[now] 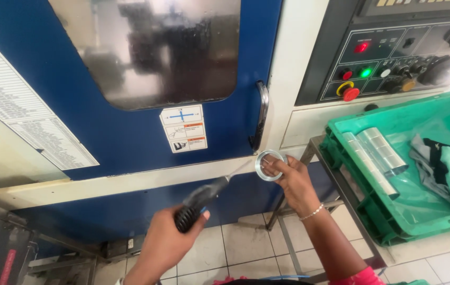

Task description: Inspecting and cleaning metal rings using an air gun and checking measurements on a digital readout and CNC machine.

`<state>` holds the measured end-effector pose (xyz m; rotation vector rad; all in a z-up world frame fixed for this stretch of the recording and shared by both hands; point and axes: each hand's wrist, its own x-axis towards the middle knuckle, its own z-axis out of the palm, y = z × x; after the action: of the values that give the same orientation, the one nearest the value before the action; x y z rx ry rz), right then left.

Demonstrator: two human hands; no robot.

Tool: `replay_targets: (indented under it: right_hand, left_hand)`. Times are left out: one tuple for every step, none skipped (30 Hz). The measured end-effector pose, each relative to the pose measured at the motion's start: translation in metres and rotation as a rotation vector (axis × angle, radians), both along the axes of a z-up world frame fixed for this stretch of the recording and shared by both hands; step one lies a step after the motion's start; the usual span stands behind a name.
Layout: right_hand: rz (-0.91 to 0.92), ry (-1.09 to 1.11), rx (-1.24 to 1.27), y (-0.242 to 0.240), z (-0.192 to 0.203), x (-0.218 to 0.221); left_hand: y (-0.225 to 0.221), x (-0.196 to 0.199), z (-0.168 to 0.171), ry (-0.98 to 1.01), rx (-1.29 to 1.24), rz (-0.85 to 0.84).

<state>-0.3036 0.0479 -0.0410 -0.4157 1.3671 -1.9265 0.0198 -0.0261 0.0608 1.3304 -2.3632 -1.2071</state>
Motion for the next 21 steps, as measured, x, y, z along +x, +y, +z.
replay_targets:
  right_hand:
    - [0.068,0.067,-0.011,0.001,-0.005,-0.003]
    - [0.136,0.135,-0.022,0.001,-0.010,-0.006]
    - [0.133,0.135,-0.021,0.005,0.010,0.002]
    - [0.086,0.509,0.268,0.008,0.029,0.009]
    - [0.035,0.877,0.561,0.012,0.048,0.018]
    - [0.035,0.875,0.565,0.012,0.045,0.016]
    - [-0.057,1.301,0.392,0.014,0.042,0.015]
    - [-0.148,1.718,0.190,0.016,0.039,0.014]
    - [-0.152,1.718,0.196,0.012,0.032,0.011]
    - [-0.165,1.386,0.083,0.008,0.025,0.009]
    - [-0.173,1.053,-0.026,0.003,0.018,0.007]
    - [-0.176,1.054,-0.023,0.000,0.024,0.008]
    - [-0.146,0.589,0.014,-0.002,0.028,0.010]
    - [-0.113,0.124,0.048,-0.004,0.033,0.013]
    - [-0.115,0.125,0.046,-0.004,0.033,0.012]
    - [-0.070,0.141,0.031,-0.005,0.032,0.011]
    - [-0.023,0.157,0.018,-0.006,0.030,0.011]
    - [-0.022,0.157,0.019,-0.007,0.029,0.010]
    - [-0.047,0.565,0.116,-0.008,0.027,0.009]
    - [-0.073,0.972,0.213,-0.009,0.025,0.008]
    - [-0.071,0.973,0.213,-0.012,0.027,0.009]
  left_hand:
    - [0.000,0.000,0.005,-0.011,0.034,0.019]
    - [0.000,0.000,0.010,-0.022,0.068,0.038]
    - [0.000,0.001,0.010,-0.021,0.069,0.035]
    - [0.000,0.002,0.010,-0.043,0.132,0.016]
    - [0.001,0.003,0.010,-0.067,0.196,-0.002]
    - [0.001,0.005,0.007,-0.069,0.199,-0.004]
    - [0.002,0.007,0.005,-0.048,0.184,0.018]
    - [0.002,0.009,0.002,-0.027,0.168,0.041]
    - [0.000,0.009,-0.002,-0.027,0.169,0.035]
    - [-0.002,0.010,-0.007,-0.016,0.155,0.060]
    - [-0.004,0.011,-0.012,-0.005,0.140,0.088]
    - [-0.006,0.010,-0.010,-0.005,0.141,0.085]
    - [-0.007,0.009,-0.009,-0.022,0.141,0.077]
    - [-0.008,0.009,-0.008,-0.039,0.141,0.070]
    - [-0.010,0.006,-0.003,-0.038,0.139,0.069]
    - [-0.012,0.004,0.002,-0.044,0.137,0.058]
    - [-0.013,0.003,0.006,-0.052,0.137,0.049]
    - [-0.013,0.003,0.004,-0.052,0.137,0.050]
    - [-0.013,0.003,0.001,-0.067,0.135,0.028]
    - [-0.013,0.003,-0.001,-0.081,0.132,0.005]
    - [-0.016,0.003,-0.009,-0.080,0.133,0.007]
